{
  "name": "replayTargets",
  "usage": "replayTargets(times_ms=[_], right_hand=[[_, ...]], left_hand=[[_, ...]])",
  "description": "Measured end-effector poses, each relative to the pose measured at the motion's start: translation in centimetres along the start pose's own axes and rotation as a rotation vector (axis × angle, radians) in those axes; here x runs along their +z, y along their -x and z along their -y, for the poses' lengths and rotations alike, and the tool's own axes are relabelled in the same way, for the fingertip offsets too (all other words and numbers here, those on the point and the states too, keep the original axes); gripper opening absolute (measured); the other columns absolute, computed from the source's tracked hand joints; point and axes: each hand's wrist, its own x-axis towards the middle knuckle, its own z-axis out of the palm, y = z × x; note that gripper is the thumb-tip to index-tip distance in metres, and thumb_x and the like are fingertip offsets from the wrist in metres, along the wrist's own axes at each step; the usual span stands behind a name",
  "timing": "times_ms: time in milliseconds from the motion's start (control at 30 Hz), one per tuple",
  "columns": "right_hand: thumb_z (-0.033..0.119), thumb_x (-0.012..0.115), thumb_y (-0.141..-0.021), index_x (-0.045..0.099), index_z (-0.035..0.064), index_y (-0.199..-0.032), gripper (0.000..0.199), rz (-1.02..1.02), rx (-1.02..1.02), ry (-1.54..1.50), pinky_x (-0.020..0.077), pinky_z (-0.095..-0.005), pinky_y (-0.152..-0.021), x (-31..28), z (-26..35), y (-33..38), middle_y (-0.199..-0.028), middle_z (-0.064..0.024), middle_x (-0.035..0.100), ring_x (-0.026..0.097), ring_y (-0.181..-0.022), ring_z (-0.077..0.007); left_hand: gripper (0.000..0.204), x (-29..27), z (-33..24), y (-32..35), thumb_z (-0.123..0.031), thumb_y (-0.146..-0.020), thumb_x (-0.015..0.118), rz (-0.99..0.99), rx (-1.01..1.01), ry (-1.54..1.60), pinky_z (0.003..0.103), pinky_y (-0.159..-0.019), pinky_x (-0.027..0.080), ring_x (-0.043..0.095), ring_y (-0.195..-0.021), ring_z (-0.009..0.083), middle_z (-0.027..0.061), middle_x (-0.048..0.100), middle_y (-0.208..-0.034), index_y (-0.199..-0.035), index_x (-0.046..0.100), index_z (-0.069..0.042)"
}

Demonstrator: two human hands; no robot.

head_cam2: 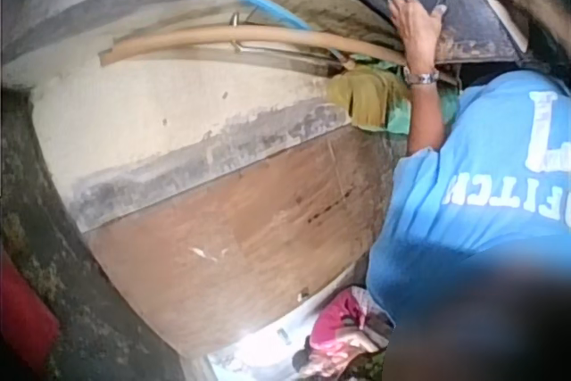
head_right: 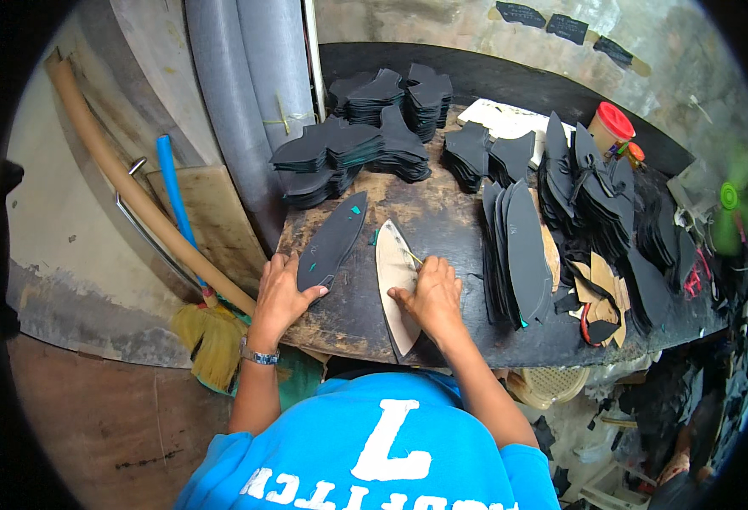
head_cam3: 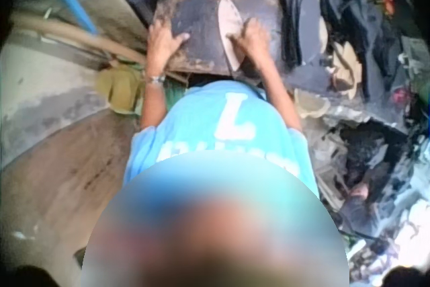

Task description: The person repeatedly marks the edges of shoe insoles using a small pointed tool. They handle insoles one at a time, align them on the table, and make marks along the perimeter before stacking them.

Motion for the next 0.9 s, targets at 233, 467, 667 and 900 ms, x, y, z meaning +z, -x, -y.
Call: replayTargets(times_ms=[233,467,667,900], right_hand=[[0.022,0.082,-0.077,0.047,-0.0006,-0.109,0.053,0.029,0.061,-0.223,0.0494,-0.0458,-0.079,0.4,-0.4,0.0,-0.092,-0.0255,0.064,0.064,-0.089,-0.0409],[0.017,0.078,-0.082,0.047,-0.0020,-0.118,0.051,0.044,0.079,-0.260,0.0511,-0.0446,-0.082,0.5,-0.8,0.1,-0.098,-0.0282,0.066,0.067,-0.094,-0.0400],[0.017,0.077,-0.084,0.052,-0.0021,-0.123,0.051,0.034,0.131,-0.325,0.0519,-0.0413,-0.084,-0.2,0.1,0.3,-0.103,-0.0252,0.068,0.068,-0.095,-0.0337],[0.013,0.072,-0.086,0.056,-0.0002,-0.116,0.036,-0.044,0.043,-0.643,0.0509,-0.0371,-0.084,-6.4,0.0,1.3,-0.097,-0.0178,0.068,0.066,-0.092,-0.0247]], left_hand=[[0.057,0.6,0.7,1.0,-0.017,-0.071,0.084,-0.159,-0.024,0.214,0.045,-0.097,0.044,0.052,-0.112,0.0392,0.0206,0.055,-0.116,-0.118,0.059,0.003],[0.041,1.2,1.6,1.4,-0.005,-0.076,0.076,-0.290,0.044,0.246,0.044,-0.094,0.045,0.055,-0.107,0.0378,0.0201,0.055,-0.115,-0.112,0.058,0.002],[0.019,1.2,2.0,1.4,-0.007,-0.089,0.068,-0.299,-0.053,0.728,0.032,-0.077,0.048,0.057,-0.082,0.0200,0.0049,0.058,-0.089,-0.105,0.058,-0.002],[0.024,-1.4,7.7,2.4,-0.005,-0.100,0.048,-0.112,0.015,2.364,0.028,-0.061,0.043,0.049,-0.071,0.0150,0.0106,0.055,-0.096,-0.119,0.057,0.004]])
